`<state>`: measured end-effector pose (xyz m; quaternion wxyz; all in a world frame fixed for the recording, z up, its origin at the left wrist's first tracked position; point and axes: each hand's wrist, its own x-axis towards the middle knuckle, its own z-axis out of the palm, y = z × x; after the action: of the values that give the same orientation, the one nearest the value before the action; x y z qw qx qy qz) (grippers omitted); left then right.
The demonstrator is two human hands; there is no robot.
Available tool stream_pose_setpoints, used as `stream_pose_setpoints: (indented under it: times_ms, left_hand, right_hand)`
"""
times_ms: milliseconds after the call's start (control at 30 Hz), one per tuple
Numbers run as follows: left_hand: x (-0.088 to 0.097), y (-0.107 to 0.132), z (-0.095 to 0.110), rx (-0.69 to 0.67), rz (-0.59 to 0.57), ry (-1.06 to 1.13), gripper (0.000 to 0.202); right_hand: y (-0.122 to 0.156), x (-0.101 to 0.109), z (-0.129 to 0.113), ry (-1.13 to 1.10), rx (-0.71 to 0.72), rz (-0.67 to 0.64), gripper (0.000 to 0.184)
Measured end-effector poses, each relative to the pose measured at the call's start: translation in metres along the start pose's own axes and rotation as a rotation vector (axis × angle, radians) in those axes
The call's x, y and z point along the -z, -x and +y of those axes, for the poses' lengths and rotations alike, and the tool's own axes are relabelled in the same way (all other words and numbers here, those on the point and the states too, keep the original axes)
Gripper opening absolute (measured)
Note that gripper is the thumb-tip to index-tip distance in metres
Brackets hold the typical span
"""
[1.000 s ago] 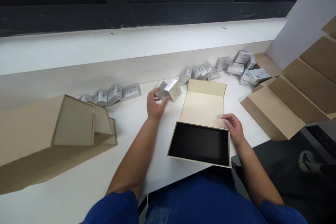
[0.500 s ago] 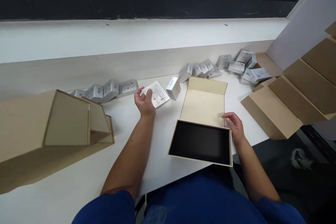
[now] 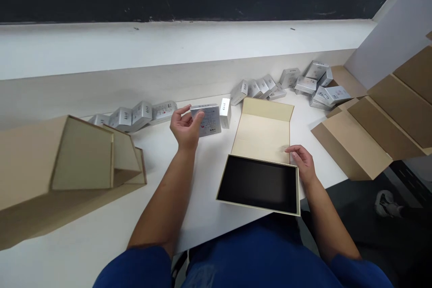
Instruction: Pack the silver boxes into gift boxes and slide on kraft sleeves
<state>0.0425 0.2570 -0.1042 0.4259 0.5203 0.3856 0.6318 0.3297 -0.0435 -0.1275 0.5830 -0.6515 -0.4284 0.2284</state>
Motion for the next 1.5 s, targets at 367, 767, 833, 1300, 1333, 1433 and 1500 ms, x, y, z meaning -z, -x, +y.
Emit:
stream_pose_setpoints:
  times_ms: [367, 767, 833, 1300, 1333, 1433, 1500]
  left_hand:
    - [0.008, 0.004, 0.054, 0.468, -0.835, 0.077, 0.069]
    - [0.013, -0.026, 0.024, 0.612, -0.540, 0.182, 0.076]
    - [0.015, -0.031, 0.031, 0.613, -0.377, 0.269, 0.083]
    - [-0.033, -0.051, 0.005, 0.185, -0.726, -0.312, 0.138]
    - [-0.040, -0.056, 0.009, 0.164, -0.805, -0.373, 0.140]
    - [-0.061, -0.058, 0.015, 0.160, -1.005, -0.582, 0.140]
    - [-0.073, -0.053, 0.015, 0.171, -1.048, -0.721, 0.138]
  right_hand:
    - [0.001, 0.001, -0.001, 0.015, 0.009, -0.032, 0.041]
    - [-0.001, 0.001, -0.004, 0.004, 0.009, -0.042, 0.042]
    - [-0.001, 0.001, -0.004, 0.007, 0.006, -0.043, 0.043]
    - [-0.005, 0.001, -0.004, -0.014, -0.040, -0.054, 0.044]
    - [-0.005, 0.001, -0.004, -0.015, -0.041, -0.053, 0.043]
    - [-0.005, 0.000, -0.004, -0.018, -0.042, -0.062, 0.043]
    - [-0.005, 0.000, -0.004, -0.018, -0.042, -0.065, 0.044]
